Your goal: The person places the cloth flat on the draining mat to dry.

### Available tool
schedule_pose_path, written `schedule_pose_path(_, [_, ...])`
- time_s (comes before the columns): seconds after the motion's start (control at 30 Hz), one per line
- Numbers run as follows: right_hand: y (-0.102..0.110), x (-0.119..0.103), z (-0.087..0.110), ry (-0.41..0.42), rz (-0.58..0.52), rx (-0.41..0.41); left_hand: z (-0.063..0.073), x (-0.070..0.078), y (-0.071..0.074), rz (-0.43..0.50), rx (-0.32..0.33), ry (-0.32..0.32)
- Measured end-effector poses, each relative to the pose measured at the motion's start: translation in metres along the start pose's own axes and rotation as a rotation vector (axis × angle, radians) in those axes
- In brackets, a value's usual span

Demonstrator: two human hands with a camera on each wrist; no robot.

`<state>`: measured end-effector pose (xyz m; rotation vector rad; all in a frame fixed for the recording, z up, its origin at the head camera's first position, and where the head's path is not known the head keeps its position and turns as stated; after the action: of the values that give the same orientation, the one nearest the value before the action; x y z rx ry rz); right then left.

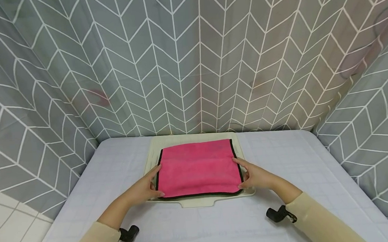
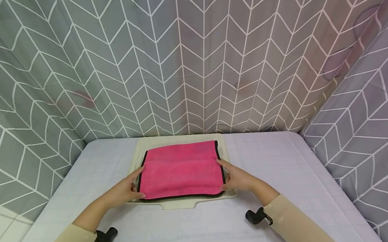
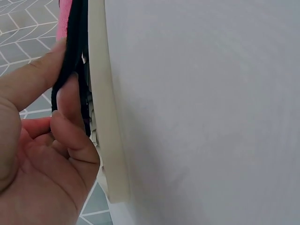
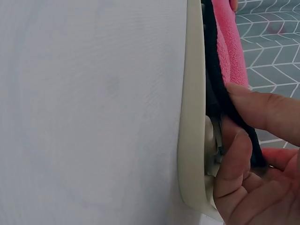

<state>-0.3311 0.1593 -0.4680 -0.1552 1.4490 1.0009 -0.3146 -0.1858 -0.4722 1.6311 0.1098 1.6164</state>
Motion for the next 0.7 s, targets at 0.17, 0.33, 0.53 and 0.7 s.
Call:
schedule_pose_path(0.17, [-0.003, 0.001, -0.0008, 0.005, 0.017, -0.015, -0.002, 0.0017, -0.0019, -0.028, -0.01, -0.011])
schedule_pose_path(0.33, [-0.0044, 0.0021, -0.0019, -0.015, 0.041, -0.015, -0.0037, 0.0046, -0.0026, -0.09, -0.01, -0.011])
schedule_pose_path(0.53, [-0.0033, -0.0024, -0.0025, -0.011, 0.103, 0.009, -0.0045, 0.0032, -0.0041, -0.137, -0.004, 0.005])
schedule_pose_path(0.7, [-0.001, -0.0067, -0.0018, 0.001, 0.181, -0.005, -0.0016, 0.0083, -0.0054, -0.136, -0.03, -0.01])
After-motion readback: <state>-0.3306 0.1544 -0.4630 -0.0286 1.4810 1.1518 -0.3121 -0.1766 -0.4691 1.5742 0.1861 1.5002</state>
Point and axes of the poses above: each hand's wrist, its own z-axis away from the middle knuckle, its own y-axis out of the back of the hand, x = y × z, the point moved 10 cm from there along -z, towards the middle knuckle, and after that the axes turned 7 degrees about -x, right-handed, at the moved point
